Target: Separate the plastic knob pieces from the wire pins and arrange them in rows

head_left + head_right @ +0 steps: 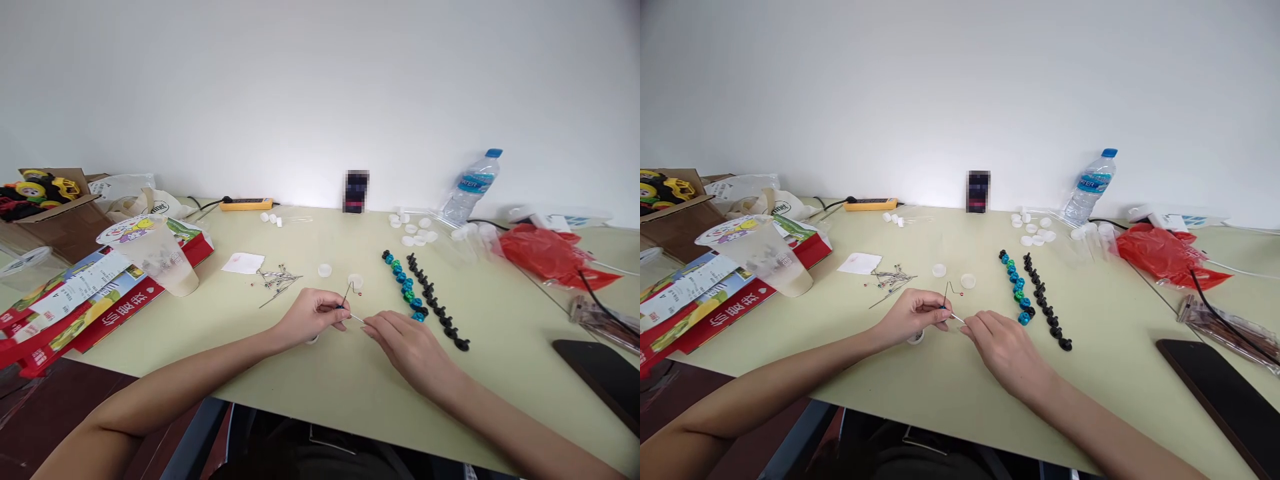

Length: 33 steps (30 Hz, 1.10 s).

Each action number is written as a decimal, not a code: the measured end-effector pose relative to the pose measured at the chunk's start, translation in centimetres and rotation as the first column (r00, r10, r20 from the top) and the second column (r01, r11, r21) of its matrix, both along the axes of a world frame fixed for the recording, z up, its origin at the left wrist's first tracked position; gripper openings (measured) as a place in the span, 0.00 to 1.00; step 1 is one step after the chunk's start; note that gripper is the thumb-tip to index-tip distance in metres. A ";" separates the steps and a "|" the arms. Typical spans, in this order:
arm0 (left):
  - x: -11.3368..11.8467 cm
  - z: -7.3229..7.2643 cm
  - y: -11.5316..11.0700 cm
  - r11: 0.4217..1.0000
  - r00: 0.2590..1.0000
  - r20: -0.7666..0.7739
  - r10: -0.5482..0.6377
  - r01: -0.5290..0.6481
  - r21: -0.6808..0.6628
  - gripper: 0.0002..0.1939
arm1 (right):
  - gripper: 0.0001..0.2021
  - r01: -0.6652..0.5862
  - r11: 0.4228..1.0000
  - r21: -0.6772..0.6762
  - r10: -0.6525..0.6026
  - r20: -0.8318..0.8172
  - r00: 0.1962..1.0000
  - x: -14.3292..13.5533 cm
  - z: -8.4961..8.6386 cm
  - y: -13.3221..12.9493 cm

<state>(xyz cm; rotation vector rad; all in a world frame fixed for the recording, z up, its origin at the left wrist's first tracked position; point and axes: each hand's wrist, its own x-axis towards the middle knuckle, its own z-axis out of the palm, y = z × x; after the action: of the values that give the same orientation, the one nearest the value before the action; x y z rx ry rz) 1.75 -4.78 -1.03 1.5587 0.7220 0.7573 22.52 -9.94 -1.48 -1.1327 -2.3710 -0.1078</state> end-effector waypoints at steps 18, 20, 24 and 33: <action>-0.6 0.7 1.1 0.999 0.998 0.039 0.048 -0.049 0.023 0.14 | 0.13 -0.070 0.967 -0.244 0.037 -0.134 0.990 -1.1 1.8 1.8; -0.6 0.6 0.9 0.995 0.998 0.014 0.059 -0.060 0.083 0.14 | 0.13 -0.172 0.838 -0.518 -0.029 -0.358 0.933 -1.2 1.5 1.9; -0.7 0.5 1.0 0.994 0.998 0.001 0.069 -0.069 0.088 0.14 | 0.14 -0.110 0.904 -0.413 -0.016 -0.290 0.957 -0.8 0.7 1.9; -0.8 0.5 0.9 0.996 0.997 0.006 0.071 -0.071 0.059 0.15 | 0.15 -0.150 0.899 -0.411 0.012 -0.320 0.947 -0.8 0.6 1.8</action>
<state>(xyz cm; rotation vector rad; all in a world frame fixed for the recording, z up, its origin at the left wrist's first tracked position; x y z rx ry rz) 0.92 -3.88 -0.48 1.5910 0.7613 0.8407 21.72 -8.18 -0.87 -1.1369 -2.2023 0.6132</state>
